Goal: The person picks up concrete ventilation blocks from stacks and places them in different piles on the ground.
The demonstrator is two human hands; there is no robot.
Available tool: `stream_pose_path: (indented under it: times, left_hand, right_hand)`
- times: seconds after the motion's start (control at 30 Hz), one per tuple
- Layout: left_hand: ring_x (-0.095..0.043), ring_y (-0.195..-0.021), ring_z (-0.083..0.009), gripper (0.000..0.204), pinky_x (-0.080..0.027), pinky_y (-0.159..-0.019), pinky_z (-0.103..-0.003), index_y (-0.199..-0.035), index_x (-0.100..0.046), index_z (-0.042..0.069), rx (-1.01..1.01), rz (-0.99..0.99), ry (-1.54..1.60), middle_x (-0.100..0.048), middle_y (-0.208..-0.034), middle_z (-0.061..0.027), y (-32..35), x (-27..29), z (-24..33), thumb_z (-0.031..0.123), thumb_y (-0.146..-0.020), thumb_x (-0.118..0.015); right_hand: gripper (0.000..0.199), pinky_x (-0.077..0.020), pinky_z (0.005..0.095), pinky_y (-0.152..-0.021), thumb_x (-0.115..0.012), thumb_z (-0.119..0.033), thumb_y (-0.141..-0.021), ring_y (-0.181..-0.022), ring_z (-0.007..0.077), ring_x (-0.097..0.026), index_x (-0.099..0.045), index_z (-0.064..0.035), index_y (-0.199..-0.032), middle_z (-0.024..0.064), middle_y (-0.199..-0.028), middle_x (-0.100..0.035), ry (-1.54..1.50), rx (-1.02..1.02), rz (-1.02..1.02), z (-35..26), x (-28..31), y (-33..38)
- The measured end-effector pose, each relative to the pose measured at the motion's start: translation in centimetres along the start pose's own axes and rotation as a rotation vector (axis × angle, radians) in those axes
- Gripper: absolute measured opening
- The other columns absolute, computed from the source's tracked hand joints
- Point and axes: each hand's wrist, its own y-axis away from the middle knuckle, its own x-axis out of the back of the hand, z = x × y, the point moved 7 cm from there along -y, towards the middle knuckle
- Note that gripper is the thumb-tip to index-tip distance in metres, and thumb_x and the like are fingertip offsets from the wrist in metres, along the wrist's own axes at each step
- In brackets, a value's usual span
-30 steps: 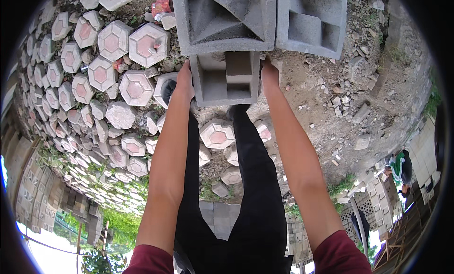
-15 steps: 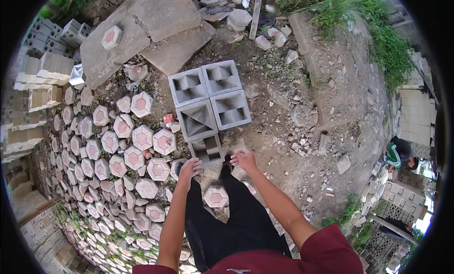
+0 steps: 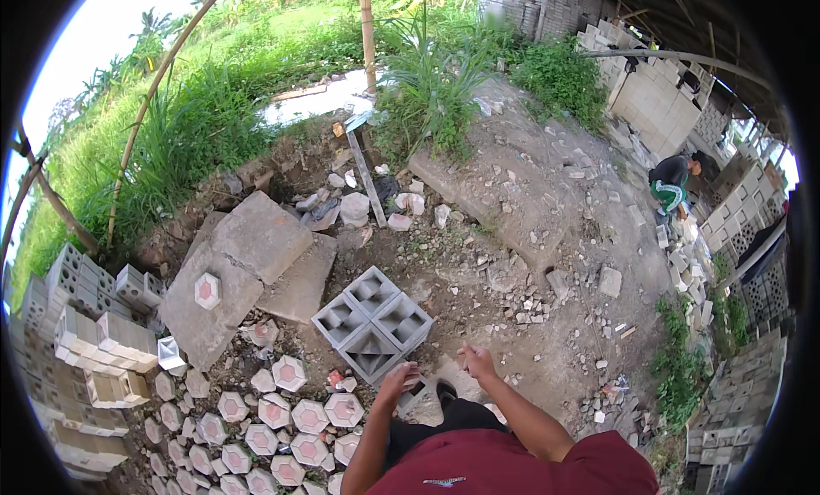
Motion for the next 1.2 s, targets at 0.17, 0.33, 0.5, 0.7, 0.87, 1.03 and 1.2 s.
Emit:
stream_pose_path:
  times: [0.17, 0.33, 0.5, 0.7, 0.87, 1.03, 1.2]
  left_hand:
    - [-0.053, -0.114, -0.0212, 0.044, -0.040, -0.092, -0.040, -0.122, -0.053, 0.006, 0.062, -0.161, -0.109, -0.059, -0.120, -0.0087, 3.3, -1.0, 1.4, 0.038, -0.097, -0.036]
    - [-0.054, -0.108, -0.0176, 0.043, -0.040, -0.088, -0.036, -0.119, -0.054, 0.007, 0.163, -0.342, -0.234, -0.060, -0.116, -0.0059, 5.3, -5.1, 2.3, 0.039, -0.096, -0.037]
    - [-0.053, -0.111, -0.0201, 0.048, -0.040, -0.089, -0.037, -0.126, -0.048, 0.004, 0.222, -0.482, -0.343, -0.057, -0.121, -0.0092, 4.7, -10.7, 2.6, 0.039, -0.097, -0.033]
    - [-0.053, -0.110, -0.0201, 0.051, -0.040, -0.090, -0.038, -0.126, -0.047, 0.003, 0.258, -0.571, -0.439, -0.058, -0.122, -0.0100, 4.5, -18.2, -0.6, 0.042, -0.096, -0.033]
    - [-0.056, -0.103, -0.0219, 0.049, -0.044, -0.085, -0.038, -0.121, -0.052, 0.003, 0.409, -0.575, -0.461, -0.060, -0.115, -0.0097, 1.7, -24.9, -6.4, 0.043, -0.094, -0.043]
    - [-0.057, -0.101, -0.0192, 0.042, -0.043, -0.086, -0.037, -0.116, -0.055, 0.007, 0.408, -0.697, -0.527, -0.061, -0.112, -0.0073, 2.5, -39.3, -8.9, 0.040, -0.094, -0.041]
    - [-0.058, -0.101, -0.0178, 0.041, -0.042, -0.087, -0.036, -0.116, -0.055, 0.007, 0.428, -0.839, -0.651, -0.063, -0.110, -0.0067, 4.2, -51.2, -12.8, 0.039, -0.095, -0.040]
  right_hand:
    - [0.039, -0.0392, 0.0235, -0.042, -0.055, -0.041, -0.090, -0.042, 0.0076, -0.049, -0.066, -0.0035, -0.086, 0.0045, -0.058, -0.060, -0.169, 0.020, 0.214, 1.3, 2.3, 7.6]
    - [0.032, -0.0450, 0.0285, -0.050, -0.054, -0.031, -0.090, -0.051, 0.0117, -0.058, -0.064, -0.0015, -0.086, 0.0059, -0.064, -0.063, 0.148, 0.240, 0.370, -2.3, 4.5, 16.5]
    - [0.032, -0.0466, 0.0298, -0.052, -0.054, -0.031, -0.090, -0.054, 0.0135, -0.060, -0.064, -0.0011, -0.091, 0.0068, -0.067, -0.064, 0.114, 0.133, 0.492, 1.6, 9.2, 19.9]
    - [0.029, -0.0489, 0.0342, -0.059, -0.056, -0.030, -0.087, -0.061, 0.0190, -0.063, -0.064, -0.0027, -0.092, 0.0100, -0.071, -0.066, -0.053, 0.062, 0.585, 4.8, 14.5, 21.7]
    - [0.025, -0.0498, 0.0396, -0.065, -0.058, -0.027, -0.083, -0.068, 0.0294, -0.065, -0.065, -0.0047, -0.091, 0.0144, -0.073, -0.066, 0.058, 0.119, 0.677, 6.3, 21.4, 25.0]
    - [0.023, -0.0490, 0.0436, -0.067, -0.059, -0.025, -0.081, -0.072, 0.0392, -0.061, -0.063, -0.0035, -0.087, 0.0179, -0.076, -0.064, 0.202, 0.049, 0.877, 8.6, 32.0, 30.9]
    - [0.025, -0.0458, 0.0436, -0.060, -0.060, -0.024, -0.081, -0.066, 0.0398, -0.059, -0.060, 0.0004, -0.081, 0.0221, -0.070, -0.059, 0.060, 0.089, 1.103, 10.5, 38.6, 37.3]
